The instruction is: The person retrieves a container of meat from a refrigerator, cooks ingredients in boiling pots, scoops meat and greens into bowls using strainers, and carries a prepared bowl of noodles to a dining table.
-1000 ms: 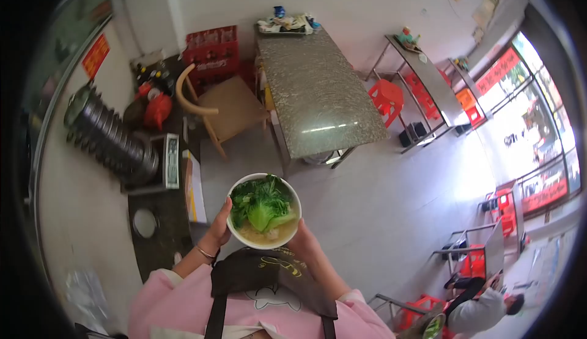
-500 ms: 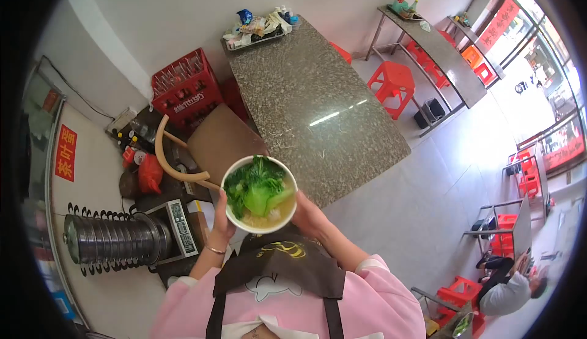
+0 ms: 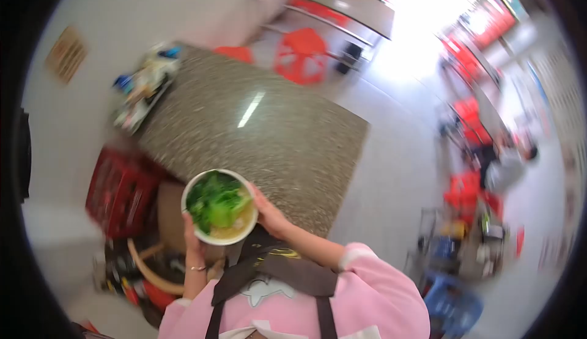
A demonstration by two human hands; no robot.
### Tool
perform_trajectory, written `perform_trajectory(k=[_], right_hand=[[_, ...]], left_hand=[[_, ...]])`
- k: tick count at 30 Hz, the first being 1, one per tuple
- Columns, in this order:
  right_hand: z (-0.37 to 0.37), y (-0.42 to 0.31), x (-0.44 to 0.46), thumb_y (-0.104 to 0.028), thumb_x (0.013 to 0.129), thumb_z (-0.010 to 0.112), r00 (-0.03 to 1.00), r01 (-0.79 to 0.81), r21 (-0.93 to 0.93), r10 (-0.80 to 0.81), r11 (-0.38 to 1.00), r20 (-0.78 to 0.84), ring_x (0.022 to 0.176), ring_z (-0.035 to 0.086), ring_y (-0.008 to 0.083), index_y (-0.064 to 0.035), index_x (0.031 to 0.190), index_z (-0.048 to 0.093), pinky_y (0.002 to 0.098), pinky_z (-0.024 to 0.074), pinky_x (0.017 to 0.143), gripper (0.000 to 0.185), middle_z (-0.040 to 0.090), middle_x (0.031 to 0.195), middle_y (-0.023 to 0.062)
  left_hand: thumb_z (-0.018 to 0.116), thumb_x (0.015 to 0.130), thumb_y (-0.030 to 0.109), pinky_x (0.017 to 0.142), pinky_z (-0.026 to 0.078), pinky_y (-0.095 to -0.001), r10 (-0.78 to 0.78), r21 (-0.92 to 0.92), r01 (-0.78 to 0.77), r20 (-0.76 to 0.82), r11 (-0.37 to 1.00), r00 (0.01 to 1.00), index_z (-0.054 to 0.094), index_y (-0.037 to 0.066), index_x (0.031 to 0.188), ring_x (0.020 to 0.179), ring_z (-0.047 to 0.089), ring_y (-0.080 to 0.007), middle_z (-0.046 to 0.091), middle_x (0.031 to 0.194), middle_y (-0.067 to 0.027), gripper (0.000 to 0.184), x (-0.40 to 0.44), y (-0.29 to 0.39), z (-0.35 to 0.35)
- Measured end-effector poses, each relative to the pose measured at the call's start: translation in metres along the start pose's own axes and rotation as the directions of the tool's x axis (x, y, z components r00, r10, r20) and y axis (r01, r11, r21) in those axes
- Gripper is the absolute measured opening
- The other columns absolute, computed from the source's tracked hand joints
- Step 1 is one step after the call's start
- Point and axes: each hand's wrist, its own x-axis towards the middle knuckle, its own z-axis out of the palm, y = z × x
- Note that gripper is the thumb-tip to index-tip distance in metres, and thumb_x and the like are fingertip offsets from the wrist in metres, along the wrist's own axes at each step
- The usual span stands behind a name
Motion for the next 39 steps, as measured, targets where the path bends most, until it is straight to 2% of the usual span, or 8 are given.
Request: perform_trajectory(k=[6,10,13,15,26,29,35,39], right_hand=[[0.005,-0.027,-0.003,-0.027,0.098,0.035,0.964,0.242,0.013,-0.239,0.97,-0.113,0.135,0.022,0.0167,-0.0214,0.146,0.017,0.0319,0.0208,0.11,0.051,0.022,0.148,0.0],[0.02,-0.04,-0.046,-0.039,0.097,0.036,0.912,0.393,0.038,-0.385,0.919,-0.139,0.134,0.024,0.0188,-0.0198,0.146,0.014,0.0371,0.0263,0.108,0.057,0.022,0.148,0.0028],[0.003,-0.045,-0.077,-0.043,0.097,0.031,0.893,0.409,0.056,-0.388,0.911,-0.227,0.135,0.022,0.0203,-0.017,0.146,0.015,0.0336,0.0202,0.11,0.057,0.021,0.148,0.0053],[-0.025,-0.039,-0.096,-0.047,0.096,0.029,0.807,0.498,-0.089,-0.498,0.863,-0.318,0.136,0.019,0.0212,-0.0148,0.146,0.012,0.034,0.0174,0.111,0.061,0.019,0.149,0.0072],[-0.13,-0.033,-0.204,-0.05,0.096,0.027,0.803,0.458,-0.045,-0.435,0.888,-0.408,0.136,0.02,0.0221,-0.0164,0.146,0.012,0.0359,0.019,0.111,0.062,0.019,0.149,0.0057],[-0.131,-0.053,-0.217,-0.053,0.094,0.026,0.802,0.45,-0.006,-0.407,0.893,-0.437,0.138,0.014,0.021,-0.0117,0.146,0.009,0.0364,0.0134,0.112,0.069,0.013,0.151,0.0059],[-0.175,-0.088,-0.175,-0.053,0.094,0.027,0.747,0.516,-0.024,-0.464,0.856,-0.475,0.136,0.019,0.0218,-0.0119,0.145,0.012,0.0377,0.0184,0.111,0.067,0.019,0.149,0.0058],[-0.219,-0.117,-0.112,-0.054,0.093,0.027,0.673,0.621,0.025,-0.516,0.784,-0.53,0.134,0.025,0.0241,-0.0107,0.143,0.016,0.0399,0.0239,0.11,0.067,0.025,0.146,0.0063]], left_hand=[[0.034,0.096,0.047,0.107,0.027,-0.0411,-0.161,0.034,0.158,0.255,0.987,0.953,0.029,0.003,0.139,0.127,0.036,-0.0261,0.034,0.141,-0.0127,0.062,0.06,0.017,0.025],[0.034,0.095,0.048,0.107,0.027,-0.0417,-0.225,0.101,0.203,0.341,0.974,0.913,0.027,0.003,0.139,0.128,0.035,-0.0268,0.032,0.142,-0.0135,0.064,0.06,0.021,0.061],[0.034,0.095,0.048,0.105,0.03,-0.0417,-0.309,0.094,0.298,0.422,0.95,0.852,0.028,0.003,0.139,0.127,0.036,-0.0264,0.033,0.141,-0.0134,0.063,0.05,0.001,0.099],[0.034,0.096,0.046,0.104,0.032,-0.04,-0.315,0.228,0.241,0.385,0.943,0.868,0.031,0.003,0.137,0.125,0.039,-0.0246,0.037,0.139,-0.0117,0.06,0.046,-0.027,0.106],[0.036,0.094,0.05,0.099,0.04,-0.0375,-0.416,0.177,0.377,0.331,0.909,0.847,0.038,0.002,0.132,0.117,0.048,-0.024,0.047,0.13,-0.0124,0.061,-0.013,-0.164,0.175],[0.036,0.094,0.05,0.099,0.039,-0.0375,-0.413,0.192,0.367,0.347,0.91,0.842,0.038,0.002,0.132,0.118,0.047,-0.0234,0.047,0.13,-0.0121,0.062,-0.008,-0.182,0.19],[0.035,0.094,0.051,0.101,0.036,-0.0348,-0.414,0.301,0.313,0.379,0.901,0.827,0.037,0.004,0.134,0.119,0.045,-0.021,0.046,0.131,-0.0107,0.062,0.072,-0.221,0.207],[0.033,0.094,0.052,0.103,0.031,-0.0326,-0.346,0.498,0.086,0.458,0.863,0.819,0.036,0.002,0.134,0.123,0.04,-0.019,0.045,0.132,-0.0102,0.064,0.16,-0.243,0.223]])
